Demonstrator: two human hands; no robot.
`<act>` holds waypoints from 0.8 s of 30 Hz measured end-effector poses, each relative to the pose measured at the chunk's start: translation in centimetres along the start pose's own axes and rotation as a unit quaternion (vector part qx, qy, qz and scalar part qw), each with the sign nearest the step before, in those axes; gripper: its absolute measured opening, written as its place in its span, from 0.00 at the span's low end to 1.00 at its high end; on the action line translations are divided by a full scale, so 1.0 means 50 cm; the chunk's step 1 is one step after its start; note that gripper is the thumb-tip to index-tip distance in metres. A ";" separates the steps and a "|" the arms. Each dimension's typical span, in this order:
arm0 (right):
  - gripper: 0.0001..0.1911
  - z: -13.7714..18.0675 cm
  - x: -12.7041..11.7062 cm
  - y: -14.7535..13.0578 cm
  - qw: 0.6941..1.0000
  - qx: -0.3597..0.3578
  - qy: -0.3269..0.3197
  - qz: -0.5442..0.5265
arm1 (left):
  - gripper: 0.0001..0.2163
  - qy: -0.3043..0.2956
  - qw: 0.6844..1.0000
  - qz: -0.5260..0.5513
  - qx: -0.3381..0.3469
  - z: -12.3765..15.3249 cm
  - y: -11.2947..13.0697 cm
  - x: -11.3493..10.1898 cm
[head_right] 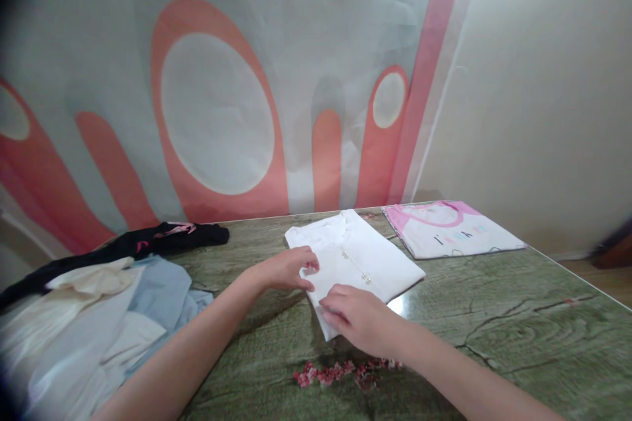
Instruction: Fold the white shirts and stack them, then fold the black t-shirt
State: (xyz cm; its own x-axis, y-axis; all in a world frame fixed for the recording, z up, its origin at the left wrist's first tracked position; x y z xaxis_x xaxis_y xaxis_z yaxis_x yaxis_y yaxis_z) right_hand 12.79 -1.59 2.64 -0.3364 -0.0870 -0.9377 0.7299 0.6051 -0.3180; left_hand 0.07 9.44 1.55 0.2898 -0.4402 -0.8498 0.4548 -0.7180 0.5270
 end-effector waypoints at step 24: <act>0.16 0.027 0.004 0.324 0.956 0.253 0.145 0.022 | 0.21 0.012 0.998 -0.033 0.047 -0.008 0.090 0.024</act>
State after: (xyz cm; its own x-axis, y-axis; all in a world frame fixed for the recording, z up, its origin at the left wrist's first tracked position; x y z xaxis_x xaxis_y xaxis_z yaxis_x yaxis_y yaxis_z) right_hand 25.36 7.11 -2.89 -0.3951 0.1968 -0.8973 0.9174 0.1359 -0.3741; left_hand 2.81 5.92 2.89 0.2824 -0.3789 -0.8813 0.3935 -0.7921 0.4666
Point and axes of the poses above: each hand's wrist, its own z-axis away from the middle knuckle, its own x-axis out of the palm, y = z × x, the point moved 5 cm from there along -z, towards the middle knuckle, and after that the axes turned 12 degrees about z, right-handed, at the moved point
